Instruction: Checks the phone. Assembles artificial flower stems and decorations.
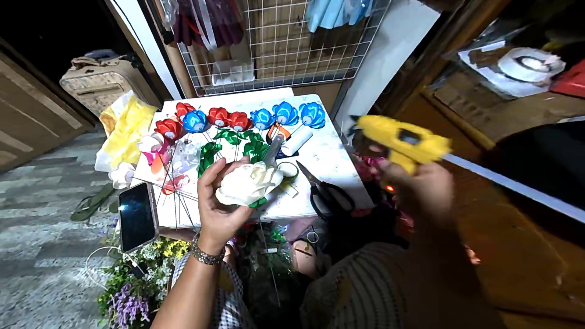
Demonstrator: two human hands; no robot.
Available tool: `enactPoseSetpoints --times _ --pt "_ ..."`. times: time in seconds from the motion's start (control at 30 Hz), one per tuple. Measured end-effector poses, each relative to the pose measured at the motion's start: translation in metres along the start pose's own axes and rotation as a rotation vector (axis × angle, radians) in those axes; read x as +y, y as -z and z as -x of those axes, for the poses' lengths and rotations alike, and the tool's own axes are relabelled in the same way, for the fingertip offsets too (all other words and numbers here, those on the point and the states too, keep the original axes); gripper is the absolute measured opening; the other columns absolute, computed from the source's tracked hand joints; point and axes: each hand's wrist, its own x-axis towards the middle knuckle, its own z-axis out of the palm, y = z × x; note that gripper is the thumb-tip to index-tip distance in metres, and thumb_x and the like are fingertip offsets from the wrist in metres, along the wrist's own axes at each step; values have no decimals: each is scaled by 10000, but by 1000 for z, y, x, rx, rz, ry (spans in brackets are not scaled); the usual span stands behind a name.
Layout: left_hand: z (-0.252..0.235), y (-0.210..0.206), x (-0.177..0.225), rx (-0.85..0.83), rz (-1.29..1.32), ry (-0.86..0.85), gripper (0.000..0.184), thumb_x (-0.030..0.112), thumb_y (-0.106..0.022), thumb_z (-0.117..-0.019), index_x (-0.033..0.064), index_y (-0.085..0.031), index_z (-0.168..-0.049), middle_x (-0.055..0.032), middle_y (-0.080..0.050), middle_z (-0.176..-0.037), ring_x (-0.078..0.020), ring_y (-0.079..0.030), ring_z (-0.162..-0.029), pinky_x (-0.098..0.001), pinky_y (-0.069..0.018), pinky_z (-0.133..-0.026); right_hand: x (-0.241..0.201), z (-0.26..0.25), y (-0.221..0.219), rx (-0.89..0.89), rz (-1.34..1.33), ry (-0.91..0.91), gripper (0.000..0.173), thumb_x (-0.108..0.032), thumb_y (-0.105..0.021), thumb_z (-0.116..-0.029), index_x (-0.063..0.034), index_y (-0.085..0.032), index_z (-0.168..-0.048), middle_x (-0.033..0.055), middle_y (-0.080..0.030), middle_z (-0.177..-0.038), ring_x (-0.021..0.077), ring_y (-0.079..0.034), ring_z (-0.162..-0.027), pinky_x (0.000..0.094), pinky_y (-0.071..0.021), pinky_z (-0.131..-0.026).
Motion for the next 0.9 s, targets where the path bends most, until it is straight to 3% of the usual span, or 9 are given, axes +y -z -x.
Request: enactPoseSetpoints --times 0.07,0.13,0.2,0.27,0.33,0.5,0.7,0.83,0.9 --pt "-1 1 3 -23 36 -25 780 29 -834 -788 273 -488 -1444 24 -648 -1349 -186 -618 -1262 -396 -519 -1093 -11 12 17 -105 -300 182 300 -297 -698 -931 -214 -631 -1211 -91 -739 -1026 27 -683 -762 222 -591 -675" --pt "-2 1 6 -43 53 -56 796 25 -833 -789 273 -480 -1458 30 -649 -1352 -182 -616 -1267 -391 -509 -1104 -25 29 25 -267 -487 205 259 -320 -744 -891 -175 -683 -1096 -54 -729 -887 49 -685 -697 200 -584 -617" --pt "-2 -1 7 -55 49 -83 796 29 -836 -795 271 -480 -1465 35 -653 -1348 -179 -618 -1264 -394 -499 -1117 -29 49 29 -452 -555 253 325 -410 -744 -911 -201 -698 -1156 -95 -738 -1003 27 -709 -900 214 -605 -790" --pt "-2 -2 8 -61 41 -98 795 31 -834 -797 269 -479 -1467 38 -651 -1353 -175 -618 -1266 -398 -493 -1124 -47 62 14 -410 -411 467 309 -414 -678 -972 -178 -683 -1170 -144 -730 -1074 -56 -666 -1024 148 -556 -894" --pt "-1 -2 9 -66 39 -101 782 36 -828 -804 265 -477 -1465 35 -650 -1352 -177 -616 -1268 -393 -499 -1117 -61 63 -2 -351 -301 604 313 -367 -659 -994 -73 -659 -1104 -86 -717 -1039 -63 -641 -1043 131 -518 -936" --pt "-1 0 9 -65 50 -94 779 37 -823 -807 264 -471 -1464 34 -650 -1349 -181 -615 -1270 -397 -496 -1117 -57 56 -15 -418 -391 671 295 -329 -660 -998 -50 -660 -1093 -39 -730 -1062 -15 -658 -1076 159 -533 -944" --pt "-2 -2 9 -74 45 -105 776 31 -820 -812 259 -466 -1465 35 -651 -1348 -178 -615 -1269 -389 -497 -1116 -75 50 -17 -414 -296 726 353 -340 -674 -978 12 -662 -969 5 -729 -902 -37 -654 -934 113 -508 -873" --pt "-2 -3 8 -70 48 -86 749 53 -810 -833 272 -472 -1464 50 -648 -1345 -166 -616 -1262 -401 -494 -1119 -48 47 -20 -456 -310 692 295 -448 -673 -968 -174 -673 -1077 -119 -684 -1027 -53 -608 -1023 129 -497 -907" --pt "-1 -3 7 -61 49 -59 751 39 -798 -828 274 -473 -1464 49 -645 -1346 -164 -617 -1259 -392 -503 -1105 -45 47 -23 -450 -314 687 292 -457 -683 -962 -194 -678 -1089 -134 -684 -1042 -51 -604 -1037 135 -493 -912"
